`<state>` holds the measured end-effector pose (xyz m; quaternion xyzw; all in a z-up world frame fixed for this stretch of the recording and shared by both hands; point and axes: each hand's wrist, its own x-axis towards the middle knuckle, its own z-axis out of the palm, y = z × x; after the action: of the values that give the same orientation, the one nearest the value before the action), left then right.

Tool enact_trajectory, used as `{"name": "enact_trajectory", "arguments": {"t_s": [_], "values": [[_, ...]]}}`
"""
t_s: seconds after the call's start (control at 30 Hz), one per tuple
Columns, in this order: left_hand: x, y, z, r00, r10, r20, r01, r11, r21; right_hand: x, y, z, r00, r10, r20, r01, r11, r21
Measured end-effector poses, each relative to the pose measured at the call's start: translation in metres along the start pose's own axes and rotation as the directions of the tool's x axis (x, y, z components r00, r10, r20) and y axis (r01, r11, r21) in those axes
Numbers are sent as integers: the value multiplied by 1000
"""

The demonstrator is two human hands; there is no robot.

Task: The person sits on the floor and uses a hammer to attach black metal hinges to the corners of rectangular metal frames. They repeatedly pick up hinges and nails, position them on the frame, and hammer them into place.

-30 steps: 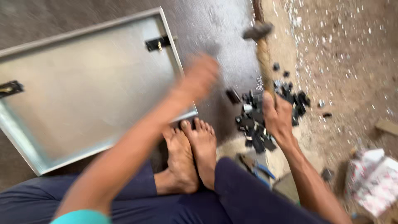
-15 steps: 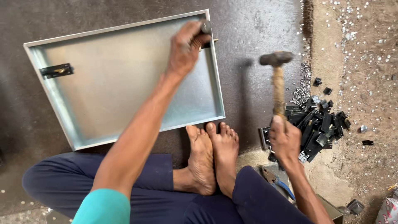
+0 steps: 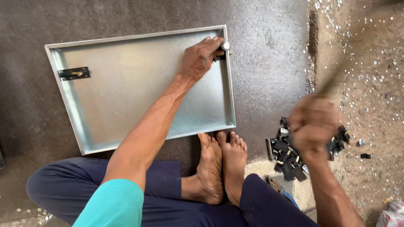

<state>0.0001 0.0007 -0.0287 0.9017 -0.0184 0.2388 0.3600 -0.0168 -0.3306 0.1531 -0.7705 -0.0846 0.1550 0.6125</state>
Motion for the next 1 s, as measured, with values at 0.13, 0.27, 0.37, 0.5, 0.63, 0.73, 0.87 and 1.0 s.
{"name": "enact_trajectory", "arguments": {"t_s": [0.13, 0.27, 0.37, 0.5, 0.63, 0.73, 0.87, 1.0], "values": [[-5, 5, -8, 998, -43, 36, 42, 999, 28, 15, 31, -1, 972, -232, -23, 233, 961, 151], [3, 5, -3, 1000, 23, 9, -23, 999, 37, -8, 99, 22, 992, 58, 112, 35, 728, -685], [2, 8, 1, 947, -313, 65, 320, 929, -185, -9, 77, 4, 944, -258, 204, 288, 350, -891], [0, -5, 10, 988, -148, 37, 151, 982, -112, 27, 30, -19, 926, -362, -105, 376, 879, 293], [-1, 1, -4, 998, -56, -5, 56, 998, 16, 17, 66, 33, 986, -67, 150, 119, 922, -368], [3, 19, -9, 985, -149, -88, 133, 976, -170, -11, 81, 30, 984, 142, 109, -28, 724, -689], [20, 36, -28, 922, -369, 118, 388, 883, -265, -65, 70, -27, 990, 129, -48, -124, 679, -724], [-1, 50, -51, 997, 39, 63, -32, 993, -111, -114, 71, -95, 967, 246, -58, -141, 332, -933]]}}
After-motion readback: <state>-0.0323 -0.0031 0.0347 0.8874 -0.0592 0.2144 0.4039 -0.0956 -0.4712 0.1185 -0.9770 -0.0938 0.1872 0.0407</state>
